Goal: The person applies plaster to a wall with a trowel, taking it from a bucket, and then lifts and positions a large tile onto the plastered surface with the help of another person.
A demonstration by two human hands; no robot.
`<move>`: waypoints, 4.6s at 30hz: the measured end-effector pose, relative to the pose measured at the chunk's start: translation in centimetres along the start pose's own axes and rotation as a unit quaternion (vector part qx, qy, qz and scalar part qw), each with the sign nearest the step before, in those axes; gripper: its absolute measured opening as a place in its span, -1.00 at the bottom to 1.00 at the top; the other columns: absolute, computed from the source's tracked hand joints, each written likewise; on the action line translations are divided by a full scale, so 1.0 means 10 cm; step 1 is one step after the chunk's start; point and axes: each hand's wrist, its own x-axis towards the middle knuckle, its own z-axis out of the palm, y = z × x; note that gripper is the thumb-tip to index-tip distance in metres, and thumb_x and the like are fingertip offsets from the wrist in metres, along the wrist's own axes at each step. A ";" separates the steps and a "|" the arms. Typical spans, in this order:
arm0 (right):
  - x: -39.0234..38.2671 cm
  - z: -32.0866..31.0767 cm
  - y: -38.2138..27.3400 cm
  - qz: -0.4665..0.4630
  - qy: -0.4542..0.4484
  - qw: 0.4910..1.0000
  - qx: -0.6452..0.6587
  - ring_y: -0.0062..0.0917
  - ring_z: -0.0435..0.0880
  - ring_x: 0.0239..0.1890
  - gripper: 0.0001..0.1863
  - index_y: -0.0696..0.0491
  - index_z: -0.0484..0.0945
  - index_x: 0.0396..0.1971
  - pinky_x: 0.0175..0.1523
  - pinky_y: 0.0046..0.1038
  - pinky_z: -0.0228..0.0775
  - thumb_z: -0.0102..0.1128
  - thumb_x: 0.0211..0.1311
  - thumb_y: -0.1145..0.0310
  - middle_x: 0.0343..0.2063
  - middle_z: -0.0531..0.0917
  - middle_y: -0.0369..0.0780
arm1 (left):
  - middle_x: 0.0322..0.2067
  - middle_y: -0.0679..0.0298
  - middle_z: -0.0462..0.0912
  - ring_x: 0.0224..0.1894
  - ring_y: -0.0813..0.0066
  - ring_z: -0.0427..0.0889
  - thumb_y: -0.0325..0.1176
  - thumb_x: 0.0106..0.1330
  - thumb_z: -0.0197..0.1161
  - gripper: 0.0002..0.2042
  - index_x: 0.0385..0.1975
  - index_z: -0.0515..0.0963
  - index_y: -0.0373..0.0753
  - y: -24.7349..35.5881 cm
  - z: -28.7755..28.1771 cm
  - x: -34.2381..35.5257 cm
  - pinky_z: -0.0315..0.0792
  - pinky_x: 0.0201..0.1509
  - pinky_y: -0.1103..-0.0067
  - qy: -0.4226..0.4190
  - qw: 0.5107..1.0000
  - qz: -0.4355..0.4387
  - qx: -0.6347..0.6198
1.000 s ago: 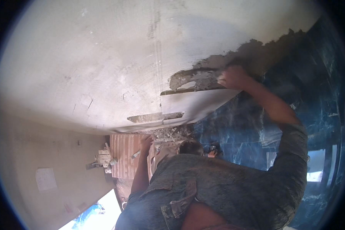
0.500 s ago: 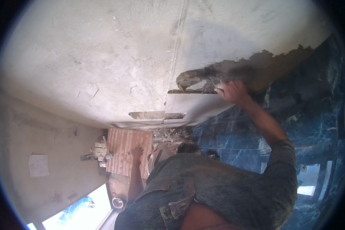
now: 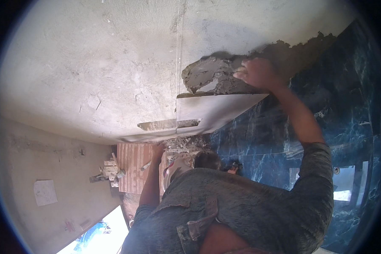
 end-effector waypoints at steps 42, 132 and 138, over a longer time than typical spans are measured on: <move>-0.33 1.54 -0.69 0.115 0.259 0.947 0.153 -0.07 0.66 -0.47 -0.48 0.13 0.59 -0.33 -0.34 -0.14 0.51 0.28 0.06 -0.09 -0.53 0.65 -0.04 | -0.37 0.25 0.63 -0.39 0.56 0.58 -0.35 0.20 0.15 -0.63 -0.03 0.54 -0.40 -0.43 -0.44 -0.39 0.42 -0.38 0.65 0.090 0.993 -0.041 -0.061; -0.16 0.22 -0.26 0.065 0.108 0.989 0.072 -0.09 0.65 -0.22 -0.33 0.18 0.60 -0.15 -0.11 -0.18 0.48 0.19 0.08 -0.21 -0.33 0.66 0.04 | -0.21 0.25 0.63 -0.25 0.45 0.64 -0.37 0.36 0.02 -0.70 0.05 0.46 -0.27 -0.72 -0.35 -0.35 0.49 -0.21 0.57 0.024 0.998 -0.054 -0.034; -0.44 0.32 -0.08 0.076 0.058 0.987 0.126 -0.06 0.65 -0.23 -0.38 0.17 0.61 -0.18 -0.09 -0.17 0.47 0.19 0.10 -0.16 -0.34 0.66 0.06 | -0.21 0.21 0.63 -0.23 0.45 0.65 -0.42 0.34 0.02 -0.69 0.04 0.45 -0.35 -0.82 -0.50 -0.41 0.51 -0.23 0.59 0.012 0.997 -0.050 -0.054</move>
